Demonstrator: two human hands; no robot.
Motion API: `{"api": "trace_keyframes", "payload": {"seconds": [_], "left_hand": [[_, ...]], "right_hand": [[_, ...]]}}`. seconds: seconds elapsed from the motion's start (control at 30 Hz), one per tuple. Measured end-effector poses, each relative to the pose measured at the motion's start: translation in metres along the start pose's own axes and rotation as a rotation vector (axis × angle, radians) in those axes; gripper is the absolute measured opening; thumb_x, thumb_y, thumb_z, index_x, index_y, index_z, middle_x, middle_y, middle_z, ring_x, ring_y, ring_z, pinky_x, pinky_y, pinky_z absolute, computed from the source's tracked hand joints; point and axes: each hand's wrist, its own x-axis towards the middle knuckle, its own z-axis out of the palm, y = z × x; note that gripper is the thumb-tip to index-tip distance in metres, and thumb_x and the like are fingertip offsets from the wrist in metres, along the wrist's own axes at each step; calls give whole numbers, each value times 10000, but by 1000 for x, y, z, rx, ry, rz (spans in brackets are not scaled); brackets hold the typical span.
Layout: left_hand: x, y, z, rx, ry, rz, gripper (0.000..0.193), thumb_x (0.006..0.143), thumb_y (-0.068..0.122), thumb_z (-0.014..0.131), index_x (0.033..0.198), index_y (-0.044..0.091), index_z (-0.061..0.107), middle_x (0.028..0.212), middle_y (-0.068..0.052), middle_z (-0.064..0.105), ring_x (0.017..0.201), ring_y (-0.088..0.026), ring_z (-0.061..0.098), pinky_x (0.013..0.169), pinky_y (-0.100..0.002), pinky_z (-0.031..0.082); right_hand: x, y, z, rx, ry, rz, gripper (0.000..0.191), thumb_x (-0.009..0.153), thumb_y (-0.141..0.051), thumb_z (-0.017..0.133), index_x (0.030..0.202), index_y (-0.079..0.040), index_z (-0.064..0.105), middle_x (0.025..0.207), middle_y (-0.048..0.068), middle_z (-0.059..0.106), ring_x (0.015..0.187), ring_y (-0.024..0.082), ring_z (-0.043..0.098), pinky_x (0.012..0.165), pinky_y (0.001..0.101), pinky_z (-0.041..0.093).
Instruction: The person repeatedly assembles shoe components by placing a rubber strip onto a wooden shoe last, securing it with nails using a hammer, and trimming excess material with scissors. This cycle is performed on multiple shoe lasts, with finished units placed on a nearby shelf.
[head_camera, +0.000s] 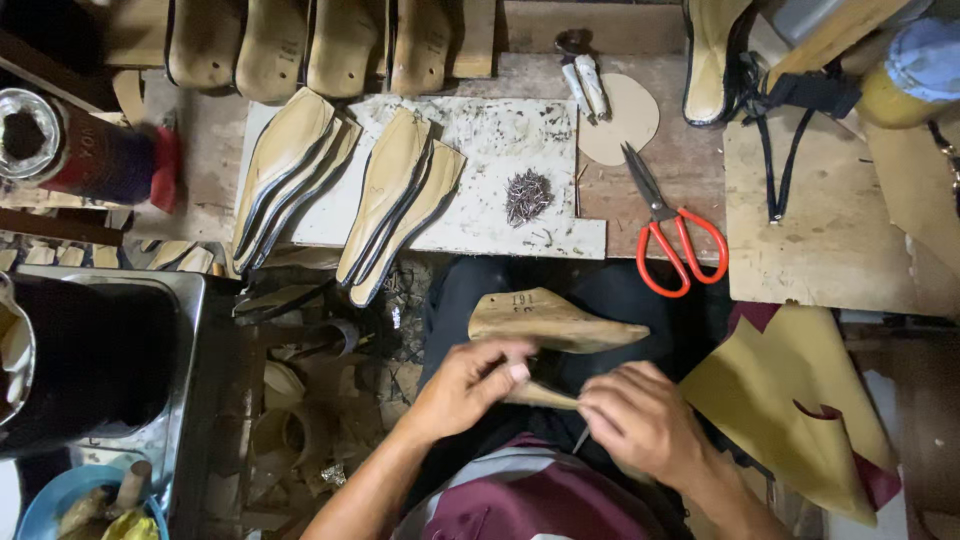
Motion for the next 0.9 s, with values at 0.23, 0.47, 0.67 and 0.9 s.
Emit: {"api": "trace_keyframes", "payload": {"seconds": [0.23,0.47,0.67,0.9], "left_hand": [[11,-26,-6,771,192,283,711,695,254,813,1344,56,598,1329,-175,595,1196,-413,537,935,-473,447],[36,-47,-34,650,97,195,703,765,340,858,1353,64,591,1164,-135,690,1016,-354,615,906,-450,505],[36,-52,-55,381,142,-34,721,748,383,851,1360,78,622,1124,-155,691,961,-335,649,852,-413,546],[37,-70,-58,344,181,226,695,820,351,841,1396,48,597,1332,-168,661,1201,-349,630,994,-410,522]], "right_hand": [[-9,38,-16,43,80,228,138,824,-77,721,954,-49,686,897,97,695,797,297,671,741,388,510],[33,57,11,-122,29,111,167,859,-35,681,1019,-73,710,1074,66,711,962,290,653,888,395,514],[54,56,29,-112,79,-21,333,739,-207,784,1006,-19,714,1217,129,685,1179,349,598,1008,488,447],[72,55,53,-38,85,7,240,807,-174,787,1013,-59,739,1233,107,704,1178,308,633,1057,466,442]]}}
